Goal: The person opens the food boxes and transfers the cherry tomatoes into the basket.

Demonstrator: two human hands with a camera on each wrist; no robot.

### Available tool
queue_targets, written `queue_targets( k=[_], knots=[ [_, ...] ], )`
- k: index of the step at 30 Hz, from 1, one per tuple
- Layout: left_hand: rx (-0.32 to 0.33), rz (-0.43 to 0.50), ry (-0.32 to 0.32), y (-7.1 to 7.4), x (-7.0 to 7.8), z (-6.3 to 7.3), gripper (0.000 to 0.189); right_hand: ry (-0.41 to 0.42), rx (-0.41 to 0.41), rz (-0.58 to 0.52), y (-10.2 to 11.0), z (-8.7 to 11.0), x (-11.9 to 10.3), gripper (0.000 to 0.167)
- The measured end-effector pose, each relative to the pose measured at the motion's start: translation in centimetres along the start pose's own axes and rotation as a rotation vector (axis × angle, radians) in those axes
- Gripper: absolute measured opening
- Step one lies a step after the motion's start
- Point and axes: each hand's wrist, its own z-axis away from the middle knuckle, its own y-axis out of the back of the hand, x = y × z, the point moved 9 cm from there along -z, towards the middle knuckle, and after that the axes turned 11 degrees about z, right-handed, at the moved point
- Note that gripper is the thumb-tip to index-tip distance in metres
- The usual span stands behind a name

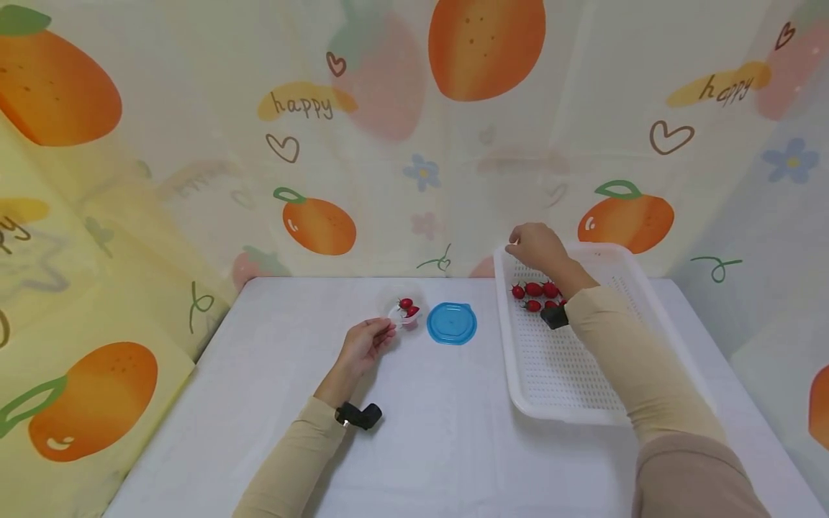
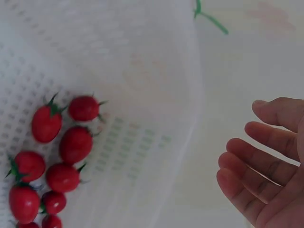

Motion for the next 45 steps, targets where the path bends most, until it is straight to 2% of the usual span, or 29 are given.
queue_targets(
  k=[10, 19, 24, 31, 38, 43, 45],
  knots=[
    [0.002, 0.019, -0.009, -0.2, 0.2, 0.0, 0.024, 0.098, 0.0, 0.008, -0.6, -1.0, -6.1, 0.035],
    [0.008, 0.005, 0.005, -0.1, -0.1, 0.1, 0.027, 0.151, -0.048, 0.022, -3.7, -2.6, -10.6, 0.033],
    [0.008, 0.013, -0.001, -0.1, -0.2, 0.1, 0.026, 0.167, -0.071, -0.014, -6.1, -2.7, -12.5, 0.034],
    [-0.001, 0.001, 0.002, -0.3, -0.1, 0.3, 0.028, 0.223, -0.093, -0.033, -8.3, -2.7, -15.1, 0.033],
    [0.016, 0.002, 0.016, -0.2, -0.2, 0.3, 0.029, 0.276, -0.095, 0.032, -10.3, -3.0, -17.2, 0.032],
    [0.006, 0.011, 0.009, -0.2, -0.1, 0.2, 0.029, 0.268, -0.171, 0.027, -12.1, -3.5, -18.2, 0.036],
    [0.006, 0.015, 0.008, -0.2, -0.1, 0.2, 0.028, 0.286, -0.17, 0.052, -12.7, -3.7, -18.7, 0.035]
  ],
)
